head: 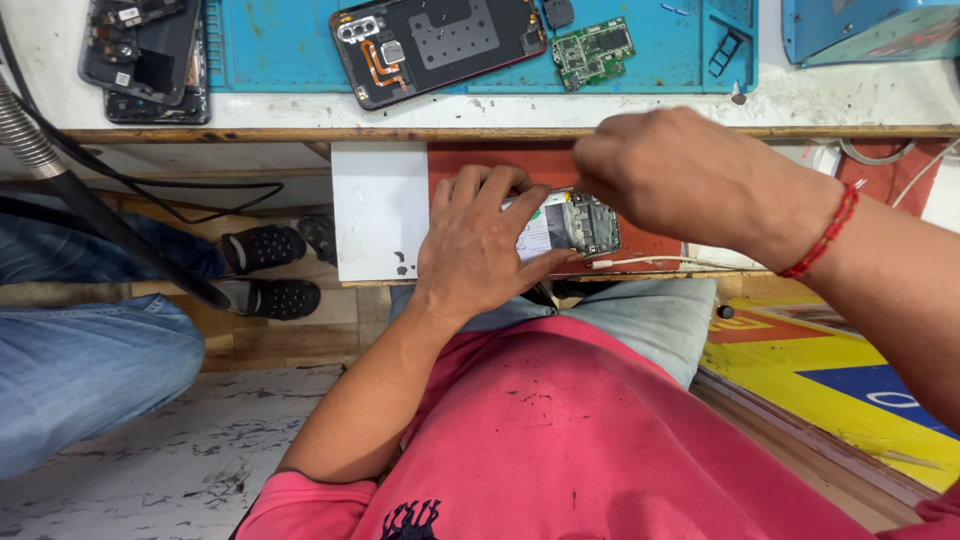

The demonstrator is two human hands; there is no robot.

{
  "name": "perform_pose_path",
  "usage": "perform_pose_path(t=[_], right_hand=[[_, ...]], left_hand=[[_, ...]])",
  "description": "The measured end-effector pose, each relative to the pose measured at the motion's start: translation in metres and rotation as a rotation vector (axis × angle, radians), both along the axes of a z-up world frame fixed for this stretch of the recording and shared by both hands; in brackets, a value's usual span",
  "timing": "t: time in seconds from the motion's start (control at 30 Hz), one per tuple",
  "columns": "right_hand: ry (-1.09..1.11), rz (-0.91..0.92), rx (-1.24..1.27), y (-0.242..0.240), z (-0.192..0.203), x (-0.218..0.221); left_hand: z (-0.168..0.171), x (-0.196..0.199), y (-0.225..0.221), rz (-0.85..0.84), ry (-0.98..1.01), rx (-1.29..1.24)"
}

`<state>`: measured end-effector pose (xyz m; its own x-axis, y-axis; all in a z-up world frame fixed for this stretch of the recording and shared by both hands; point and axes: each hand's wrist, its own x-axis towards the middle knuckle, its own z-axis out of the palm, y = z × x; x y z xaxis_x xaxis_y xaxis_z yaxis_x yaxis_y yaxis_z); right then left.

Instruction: The person disassembles a smartphone by removing screws and prying open the casing. They then reassemble the device by aligning the screen and securing the back cover.

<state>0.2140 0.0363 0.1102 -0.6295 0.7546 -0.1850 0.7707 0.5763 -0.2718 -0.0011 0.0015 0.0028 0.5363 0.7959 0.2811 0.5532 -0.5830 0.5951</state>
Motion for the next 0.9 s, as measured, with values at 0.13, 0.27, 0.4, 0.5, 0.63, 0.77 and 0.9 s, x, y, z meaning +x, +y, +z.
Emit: perform_pose_path(t=[0.13,0.27,0.4,0.5,0.63,0.77,0.9], right_hand=[[-0.019,0.044,-0.012,-0.0004,-0.0011,0.0063],[-0.070,0.052,-0.007,-0.0007,-0.0022,0.0058],[-0.390,-0.188,-0.077,-0.0016,-0.0012,0.0024],[0.020,0.120,0.034,-0.0046,0.0011,0.0025],[-0.185,-0.108,-0.033,-0.0042,-0.0037,0.0040],[-0.164,-0.100,-0.054,-0.0009,-0.0033,0.0060],[0.054,0.101,-0.096,-0.0025,-0.0052,0.0065]], left_hand=[[-0.0017,0.0005,-0.0010,-0.001,0.010,0.003],[-0.0020,0.0004,0.0005,-0.005,0.007,0.036],[-0.0022,0.0011,-0.0019,0.007,0.010,0.042],[0.0007,0.0007,-0.0002,0.000,0.012,0.052],[0.0028,0.0000,-0.0022,0.001,0.005,0.047],[0.0053,0.0020,-0.0004,0.005,0.020,0.043],[0.0056,0.0012,-0.0001,0.002,0.014,0.046]])
